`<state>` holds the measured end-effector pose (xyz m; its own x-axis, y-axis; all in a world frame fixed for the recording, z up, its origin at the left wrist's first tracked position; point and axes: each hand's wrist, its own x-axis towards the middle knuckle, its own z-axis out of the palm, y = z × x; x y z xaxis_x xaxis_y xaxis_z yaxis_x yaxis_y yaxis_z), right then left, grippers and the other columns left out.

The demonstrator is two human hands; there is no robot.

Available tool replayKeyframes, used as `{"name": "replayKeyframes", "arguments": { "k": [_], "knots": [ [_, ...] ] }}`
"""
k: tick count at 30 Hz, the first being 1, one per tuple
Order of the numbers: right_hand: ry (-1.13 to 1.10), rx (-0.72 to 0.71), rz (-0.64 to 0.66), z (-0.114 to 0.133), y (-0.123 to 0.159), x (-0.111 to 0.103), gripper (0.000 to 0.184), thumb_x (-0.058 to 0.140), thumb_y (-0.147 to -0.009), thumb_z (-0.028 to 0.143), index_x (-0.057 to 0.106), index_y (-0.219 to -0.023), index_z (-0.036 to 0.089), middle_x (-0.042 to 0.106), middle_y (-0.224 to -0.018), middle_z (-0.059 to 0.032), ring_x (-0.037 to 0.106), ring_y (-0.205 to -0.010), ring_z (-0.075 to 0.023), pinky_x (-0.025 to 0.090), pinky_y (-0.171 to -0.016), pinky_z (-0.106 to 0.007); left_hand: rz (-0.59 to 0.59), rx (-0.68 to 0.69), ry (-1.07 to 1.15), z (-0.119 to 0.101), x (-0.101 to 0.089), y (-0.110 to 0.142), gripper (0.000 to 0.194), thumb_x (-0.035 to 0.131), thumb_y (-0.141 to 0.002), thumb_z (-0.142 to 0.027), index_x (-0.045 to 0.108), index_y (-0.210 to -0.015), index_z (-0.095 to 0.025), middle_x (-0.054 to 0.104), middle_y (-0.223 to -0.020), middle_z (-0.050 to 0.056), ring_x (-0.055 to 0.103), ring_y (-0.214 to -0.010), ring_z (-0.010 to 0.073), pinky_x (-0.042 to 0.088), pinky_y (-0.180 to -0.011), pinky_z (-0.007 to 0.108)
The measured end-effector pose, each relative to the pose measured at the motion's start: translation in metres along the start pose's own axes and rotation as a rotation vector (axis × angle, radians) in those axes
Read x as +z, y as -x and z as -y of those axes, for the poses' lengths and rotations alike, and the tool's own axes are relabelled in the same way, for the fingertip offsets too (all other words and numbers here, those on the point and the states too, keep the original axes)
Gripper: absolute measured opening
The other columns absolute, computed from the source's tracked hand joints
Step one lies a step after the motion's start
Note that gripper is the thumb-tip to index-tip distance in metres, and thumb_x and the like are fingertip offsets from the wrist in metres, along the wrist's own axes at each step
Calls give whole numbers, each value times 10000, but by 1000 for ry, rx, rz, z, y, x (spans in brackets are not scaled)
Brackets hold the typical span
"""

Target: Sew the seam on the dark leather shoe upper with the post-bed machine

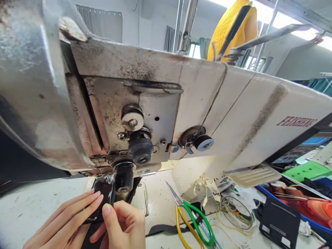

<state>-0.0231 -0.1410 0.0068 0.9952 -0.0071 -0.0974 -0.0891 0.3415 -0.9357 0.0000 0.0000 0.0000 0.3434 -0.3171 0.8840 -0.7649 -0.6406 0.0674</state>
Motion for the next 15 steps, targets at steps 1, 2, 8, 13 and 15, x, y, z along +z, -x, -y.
{"name": "replayKeyframes", "arguments": {
  "k": [1,2,8,13,15],
  "knots": [
    [4,-4,11,2,-2,0,614,706,-714,753,515,-623,176,630,-499,-32,465,-322,-61,289,-308,-139,32,4,-9,3,-1,-1,359,495,-931,50,625,-1223,-116,617,-1255,50,554,-1216,138,433,-1099,246],
    [8,-10,21,4,-3,-1,612,704,-722,746,519,-627,170,634,-511,-34,462,-324,-54,275,-308,-130,61,20,-20,6,-2,-2,362,475,-942,38,614,-1239,-116,602,-1277,53,535,-1238,129,389,-1137,234],
    [57,-73,23,11,-9,-3,581,716,-752,697,568,-655,144,646,-561,-38,464,-350,-39,309,-337,-121,140,26,-146,5,-4,-20,258,426,-986,-95,611,-1159,-141,569,-1162,76,531,-1098,159,404,-1003,259],
    [30,-61,44,15,-9,-5,572,726,-753,684,531,-651,157,634,-538,-28,464,-354,-43,315,-344,-123,202,65,-56,2,-6,-27,222,384,-1034,-144,605,-1055,-154,611,-979,51,546,-935,157,433,-870,277],
    [6,-35,63,12,-9,-5,573,717,-759,691,518,-663,162,637,-535,-31,474,-351,-50,294,-332,-122,217,143,2,10,-11,-22,264,359,-1050,-185,601,-1151,-151,648,-1041,49,562,-1027,145,421,-993,254]
  ]
}}
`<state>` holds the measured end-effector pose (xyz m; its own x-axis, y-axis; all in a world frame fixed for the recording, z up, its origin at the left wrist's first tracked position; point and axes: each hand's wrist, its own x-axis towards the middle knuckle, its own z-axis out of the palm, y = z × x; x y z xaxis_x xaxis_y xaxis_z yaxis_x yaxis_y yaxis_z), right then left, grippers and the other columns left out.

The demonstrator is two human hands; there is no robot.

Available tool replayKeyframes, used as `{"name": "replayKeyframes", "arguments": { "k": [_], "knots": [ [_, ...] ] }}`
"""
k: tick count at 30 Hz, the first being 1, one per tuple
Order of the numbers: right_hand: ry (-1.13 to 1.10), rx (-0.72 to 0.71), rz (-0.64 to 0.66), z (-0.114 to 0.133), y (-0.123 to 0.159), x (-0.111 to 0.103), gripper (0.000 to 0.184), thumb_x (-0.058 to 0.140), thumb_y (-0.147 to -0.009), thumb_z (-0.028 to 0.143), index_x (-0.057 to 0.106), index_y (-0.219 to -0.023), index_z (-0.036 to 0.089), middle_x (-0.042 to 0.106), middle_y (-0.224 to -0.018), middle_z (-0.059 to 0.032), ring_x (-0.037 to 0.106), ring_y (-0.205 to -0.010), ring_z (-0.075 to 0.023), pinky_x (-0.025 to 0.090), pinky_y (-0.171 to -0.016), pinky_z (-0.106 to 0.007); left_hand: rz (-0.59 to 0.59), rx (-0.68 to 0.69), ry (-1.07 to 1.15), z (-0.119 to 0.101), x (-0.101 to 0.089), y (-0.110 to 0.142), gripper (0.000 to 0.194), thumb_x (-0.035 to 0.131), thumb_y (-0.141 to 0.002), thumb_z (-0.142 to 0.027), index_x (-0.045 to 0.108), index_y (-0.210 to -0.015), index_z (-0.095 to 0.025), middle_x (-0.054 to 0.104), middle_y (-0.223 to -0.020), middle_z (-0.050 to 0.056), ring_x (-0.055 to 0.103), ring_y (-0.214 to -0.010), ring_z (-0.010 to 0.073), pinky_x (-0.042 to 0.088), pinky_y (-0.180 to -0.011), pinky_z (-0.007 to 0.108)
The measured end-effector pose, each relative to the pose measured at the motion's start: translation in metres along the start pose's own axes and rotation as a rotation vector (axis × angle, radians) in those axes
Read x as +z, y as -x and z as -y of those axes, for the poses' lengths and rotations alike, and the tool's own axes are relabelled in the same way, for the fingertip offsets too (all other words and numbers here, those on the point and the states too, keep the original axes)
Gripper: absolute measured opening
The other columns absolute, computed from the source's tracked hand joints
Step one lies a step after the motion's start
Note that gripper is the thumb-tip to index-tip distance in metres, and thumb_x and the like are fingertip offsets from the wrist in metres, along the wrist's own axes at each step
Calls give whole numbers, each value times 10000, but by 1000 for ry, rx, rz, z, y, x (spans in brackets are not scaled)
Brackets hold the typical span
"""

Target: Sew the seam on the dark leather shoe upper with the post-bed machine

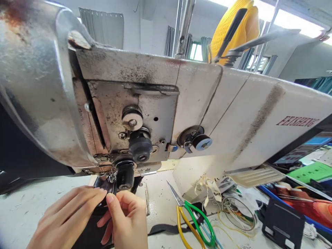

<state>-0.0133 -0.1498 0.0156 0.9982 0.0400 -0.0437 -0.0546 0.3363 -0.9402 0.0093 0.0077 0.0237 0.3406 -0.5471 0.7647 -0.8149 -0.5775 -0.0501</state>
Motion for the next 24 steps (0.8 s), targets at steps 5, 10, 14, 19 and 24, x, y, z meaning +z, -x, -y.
{"name": "replayKeyframes", "arguments": {
  "k": [5,10,14,19,24],
  "knots": [
    [-33,-19,-18,-11,2,1,596,696,-756,725,555,-699,149,648,-541,-36,450,-331,-36,282,-329,-114,114,142,-99,20,-10,22,388,331,-1026,-223,549,-1344,-175,623,-1340,-5,440,-1360,113,281,-1199,212],
    [-16,-61,-100,-8,-1,6,587,712,-752,705,651,-741,122,645,-517,-45,420,-323,-43,323,-330,-133,142,198,-118,31,-11,19,408,364,-1008,-205,535,-1376,-160,589,-1406,12,460,-1369,135,391,-1152,229],
    [-15,-95,-164,-7,-5,8,594,741,-725,700,696,-737,108,644,-499,-54,436,-333,-42,337,-353,-128,88,198,-14,39,-9,8,362,382,-1014,-111,552,-1331,-149,664,-1285,34,509,-1311,109,449,-1091,205],
    [16,-86,-139,-18,-2,-4,590,742,-725,698,710,-719,108,660,-508,-71,446,-325,-35,309,-366,-120,50,191,-11,38,-6,-6,324,379,-1024,-104,585,-1268,-159,693,-1195,20,519,-1265,80,402,-1098,183],
    [111,-74,-147,-21,6,-18,544,726,-763,671,723,-711,130,657,-504,-67,504,-346,-78,333,-369,-156,-13,163,-48,29,-11,-19,233,399,-1034,-128,608,-1137,-139,736,-1004,25,657,-968,87,488,-918,162]
  ]
}}
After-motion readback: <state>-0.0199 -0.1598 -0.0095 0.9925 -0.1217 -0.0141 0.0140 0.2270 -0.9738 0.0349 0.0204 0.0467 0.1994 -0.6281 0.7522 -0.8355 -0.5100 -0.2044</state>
